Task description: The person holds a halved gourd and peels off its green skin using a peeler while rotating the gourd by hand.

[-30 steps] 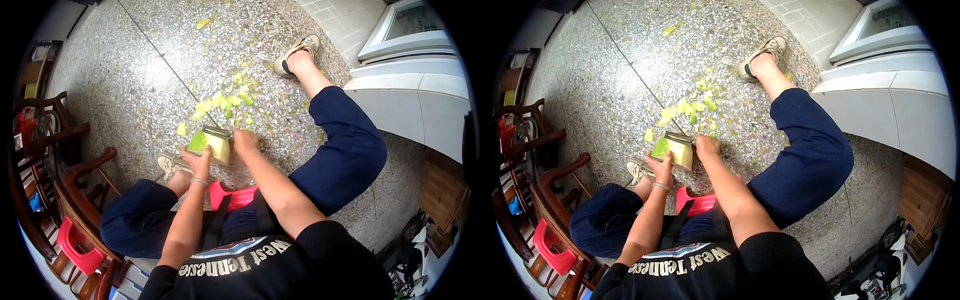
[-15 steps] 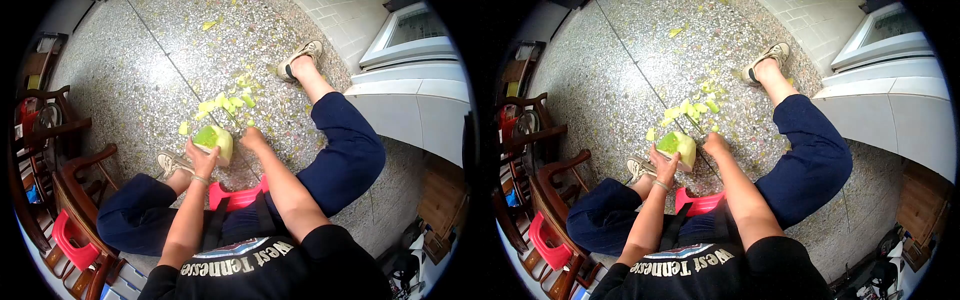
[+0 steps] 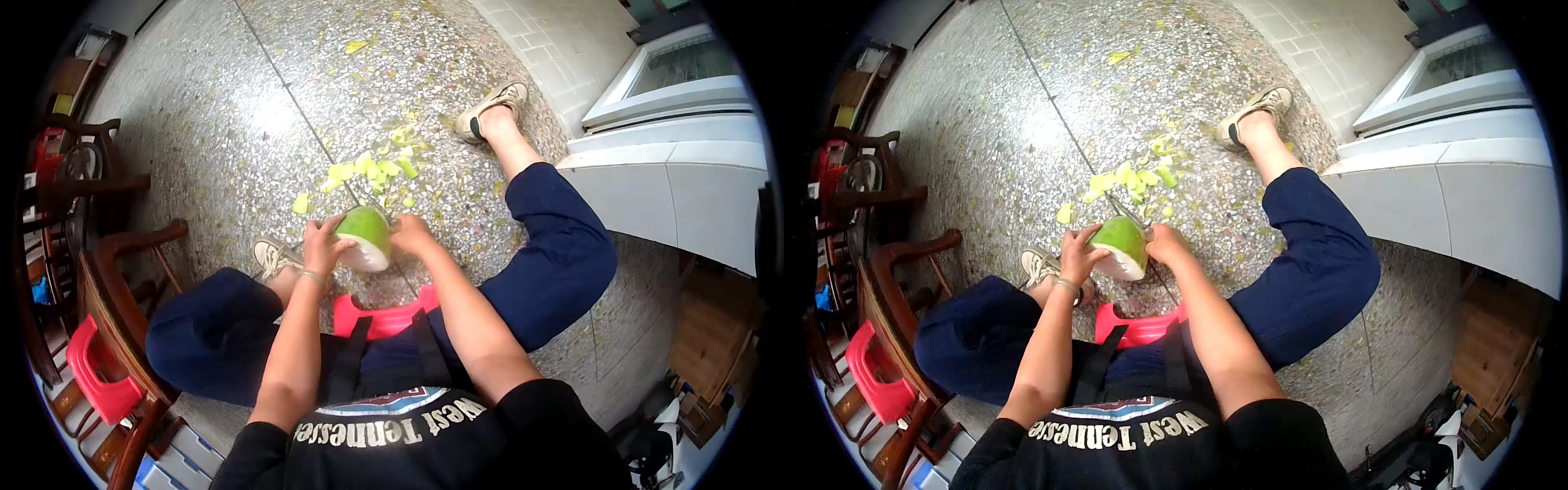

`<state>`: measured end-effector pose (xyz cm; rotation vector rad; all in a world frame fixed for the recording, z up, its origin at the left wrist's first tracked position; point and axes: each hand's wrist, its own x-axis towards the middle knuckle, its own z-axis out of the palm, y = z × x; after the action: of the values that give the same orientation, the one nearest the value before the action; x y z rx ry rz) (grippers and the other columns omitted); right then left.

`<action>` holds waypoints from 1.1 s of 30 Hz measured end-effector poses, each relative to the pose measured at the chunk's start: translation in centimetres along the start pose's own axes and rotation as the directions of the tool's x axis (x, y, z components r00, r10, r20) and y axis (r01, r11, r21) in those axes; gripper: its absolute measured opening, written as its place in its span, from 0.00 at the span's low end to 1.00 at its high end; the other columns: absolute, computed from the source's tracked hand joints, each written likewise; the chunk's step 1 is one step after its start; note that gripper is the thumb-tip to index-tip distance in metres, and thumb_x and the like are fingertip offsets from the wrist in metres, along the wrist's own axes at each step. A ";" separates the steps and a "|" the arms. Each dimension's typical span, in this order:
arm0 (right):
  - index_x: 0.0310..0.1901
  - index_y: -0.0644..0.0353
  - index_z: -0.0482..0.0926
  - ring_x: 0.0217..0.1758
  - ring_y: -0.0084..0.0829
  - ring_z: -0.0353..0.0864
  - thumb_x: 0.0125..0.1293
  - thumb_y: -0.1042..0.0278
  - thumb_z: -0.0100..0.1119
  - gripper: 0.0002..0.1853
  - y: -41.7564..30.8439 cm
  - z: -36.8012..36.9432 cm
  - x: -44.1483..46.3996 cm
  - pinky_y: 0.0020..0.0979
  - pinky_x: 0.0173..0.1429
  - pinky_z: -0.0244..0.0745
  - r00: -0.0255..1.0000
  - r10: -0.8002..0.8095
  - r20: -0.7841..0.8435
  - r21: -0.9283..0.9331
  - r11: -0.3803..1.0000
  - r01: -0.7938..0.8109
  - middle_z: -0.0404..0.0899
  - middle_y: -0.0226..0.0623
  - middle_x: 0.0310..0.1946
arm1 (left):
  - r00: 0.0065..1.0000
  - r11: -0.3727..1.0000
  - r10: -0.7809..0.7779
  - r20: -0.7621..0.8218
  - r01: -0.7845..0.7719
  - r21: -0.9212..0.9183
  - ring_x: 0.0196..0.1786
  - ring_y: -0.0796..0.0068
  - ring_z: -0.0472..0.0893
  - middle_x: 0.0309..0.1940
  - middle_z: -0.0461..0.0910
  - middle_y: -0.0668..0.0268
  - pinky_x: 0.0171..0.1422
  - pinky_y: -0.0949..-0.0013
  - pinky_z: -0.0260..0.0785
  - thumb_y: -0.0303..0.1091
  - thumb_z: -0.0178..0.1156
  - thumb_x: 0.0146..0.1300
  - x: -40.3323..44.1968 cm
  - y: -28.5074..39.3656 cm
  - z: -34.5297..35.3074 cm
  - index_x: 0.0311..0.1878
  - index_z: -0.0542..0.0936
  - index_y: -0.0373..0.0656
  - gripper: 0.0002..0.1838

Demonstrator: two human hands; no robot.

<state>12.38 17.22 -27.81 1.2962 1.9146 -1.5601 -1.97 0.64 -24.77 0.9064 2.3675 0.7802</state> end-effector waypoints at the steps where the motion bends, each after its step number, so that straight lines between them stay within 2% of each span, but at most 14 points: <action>1: 0.49 0.64 0.75 0.36 0.38 0.81 0.47 0.72 0.60 0.23 0.4 0.0 0.1 0.34 0.40 0.76 0.998 -0.055 -0.033 -0.074 0.996 0.052 0.81 0.46 0.37 | 1.000 0.999 0.009 0.017 -0.009 0.047 0.48 0.55 0.72 0.42 0.71 0.56 0.54 0.60 0.67 0.40 0.75 0.36 -0.1 0.1 0.1 0.52 0.78 0.55 0.33; 4: 0.45 0.64 0.76 0.31 0.36 0.81 0.47 0.71 0.62 0.20 1.1 -0.4 0.1 0.33 0.35 0.76 1.000 0.005 0.015 0.117 0.993 -0.006 0.81 0.45 0.34 | 0.998 0.994 0.044 0.034 -0.047 0.095 0.51 0.52 0.72 0.47 0.71 0.54 0.57 0.59 0.66 0.32 0.74 0.37 -0.3 -0.7 0.6 0.57 0.74 0.55 0.37; 9: 0.38 0.65 0.76 0.27 0.33 0.81 0.47 0.73 0.62 0.14 1.7 -0.1 0.7 0.33 0.31 0.75 0.998 -0.047 -0.042 0.064 0.997 0.049 0.80 0.42 0.29 | 0.990 0.998 0.032 0.138 -0.025 -0.050 0.55 0.53 0.73 0.54 0.73 0.56 0.60 0.61 0.66 0.21 0.67 0.40 -0.2 -1.4 0.7 0.62 0.68 0.57 0.41; 11: 0.37 0.64 0.75 0.20 0.29 0.78 0.48 0.74 0.61 0.12 1.2 -0.5 0.1 0.31 0.23 0.73 0.998 0.007 0.067 0.256 0.966 -0.024 0.79 0.40 0.26 | 0.985 0.994 0.021 0.174 -0.001 -0.114 0.55 0.54 0.73 0.55 0.74 0.56 0.60 0.62 0.66 0.19 0.65 0.41 -0.3 -1.8 0.7 0.63 0.67 0.57 0.42; 14: 0.37 0.63 0.75 0.14 0.26 0.74 0.48 0.74 0.61 0.13 0.7 -0.6 -0.5 0.29 0.18 0.70 0.997 0.041 0.061 0.230 0.972 -0.054 0.78 0.39 0.25 | 0.985 0.992 0.015 0.175 0.007 -0.129 0.54 0.57 0.76 0.54 0.74 0.56 0.58 0.64 0.68 0.16 0.62 0.41 -0.7 -1.7 0.8 0.64 0.66 0.56 0.42; 17: 0.39 0.64 0.74 0.14 0.25 0.73 0.48 0.75 0.61 0.14 0.4 -0.5 -0.9 0.29 0.19 0.71 0.995 0.048 0.085 0.188 0.980 -0.064 0.78 0.38 0.25 | 0.980 0.908 -0.102 0.169 0.161 -0.387 0.52 0.59 0.77 0.54 0.75 0.58 0.55 0.66 0.70 0.17 0.62 0.41 -1.0 -2.4 2.3 0.63 0.67 0.53 0.41; 19: 0.40 0.65 0.74 0.15 0.25 0.73 0.48 0.75 0.60 0.15 0.4 0.1 -1.0 0.29 0.19 0.71 0.998 0.033 0.051 0.246 0.968 -0.045 0.78 0.38 0.26 | 0.976 0.940 -0.214 0.025 0.213 -0.265 0.49 0.56 0.78 0.49 0.77 0.54 0.53 0.63 0.70 0.19 0.62 0.41 -1.3 -2.2 2.5 0.60 0.70 0.52 0.37; 23: 0.44 0.64 0.75 0.17 0.24 0.74 0.47 0.76 0.60 0.19 0.1 -0.3 -0.2 0.27 0.20 0.69 0.998 -0.023 0.051 0.246 0.969 0.010 0.78 0.36 0.26 | 0.995 0.994 -0.097 -0.035 0.096 -0.052 0.45 0.50 0.78 0.47 0.76 0.51 0.51 0.60 0.71 0.22 0.63 0.41 -1.3 -2.3 2.7 0.58 0.71 0.51 0.35; 26: 0.45 0.61 0.78 0.16 0.23 0.73 0.48 0.76 0.59 0.19 -1.1 -0.7 -1.1 0.25 0.19 0.67 0.994 -0.095 0.055 0.399 0.915 0.066 0.78 0.35 0.25 | 0.985 0.985 -0.155 -0.077 0.160 0.068 0.44 0.49 0.77 0.46 0.75 0.51 0.50 0.59 0.71 0.23 0.63 0.40 -1.7 -0.7 2.0 0.57 0.71 0.51 0.34; 28: 0.43 0.59 0.79 0.21 0.28 0.77 0.48 0.74 0.60 0.17 -2.2 -1.0 -1.7 0.29 0.24 0.71 0.998 -0.061 0.028 0.199 0.979 0.054 0.79 0.38 0.25 | 0.987 0.988 -0.131 -0.094 0.137 0.064 0.44 0.50 0.76 0.45 0.73 0.51 0.50 0.59 0.70 0.23 0.64 0.40 -1.6 -1.3 2.2 0.57 0.70 0.51 0.35; 29: 0.40 0.57 0.79 0.28 0.38 0.81 0.49 0.69 0.60 0.14 0.4 1.0 0.0 0.37 0.33 0.74 0.941 -0.264 -0.210 -0.174 0.957 0.230 0.80 0.43 0.27 | 0.985 0.985 -0.145 -0.089 0.153 0.085 0.45 0.50 0.76 0.46 0.73 0.51 0.51 0.59 0.70 0.22 0.64 0.39 -1.6 -1.6 2.3 0.58 0.69 0.51 0.36; 30: 0.40 0.57 0.79 0.28 0.38 0.81 0.49 0.69 0.60 0.14 -0.1 0.7 -0.9 0.37 0.33 0.74 0.943 -0.259 -0.210 -0.171 0.959 0.226 0.80 0.43 0.27 | 0.984 0.980 -0.159 -0.085 0.168 0.104 0.46 0.50 0.76 0.47 0.73 0.51 0.52 0.59 0.70 0.21 0.64 0.39 -1.5 -1.4 2.2 0.58 0.68 0.50 0.37; 32: 0.35 0.57 0.78 0.36 0.47 0.80 0.51 0.65 0.58 0.10 -2.4 -1.3 -3.6 0.44 0.40 0.73 0.956 -0.273 -0.103 -0.490 0.851 0.190 0.80 0.46 0.29 | 0.988 0.993 -0.105 -0.116 0.111 0.047 0.48 0.50 0.76 0.47 0.74 0.52 0.53 0.60 0.70 0.20 0.63 0.39 -1.1 -1.5 2.9 0.59 0.67 0.50 0.37; 33: 0.32 0.56 0.77 0.38 0.46 0.81 0.50 0.73 0.54 0.06 -2.7 -1.4 -4.0 0.44 0.42 0.74 0.955 -0.282 -0.088 -0.522 0.830 0.197 0.80 0.44 0.30 | 0.986 0.999 -0.054 -0.155 0.054 -0.010 0.49 0.50 0.76 0.48 0.74 0.52 0.53 0.60 0.69 0.19 0.62 0.39 -0.7 -1.0 3.0 0.59 0.67 0.49 0.38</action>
<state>12.67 16.86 -22.82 0.9962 2.4538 -0.9469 -0.09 0.56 -27.44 0.8017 2.5116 0.8633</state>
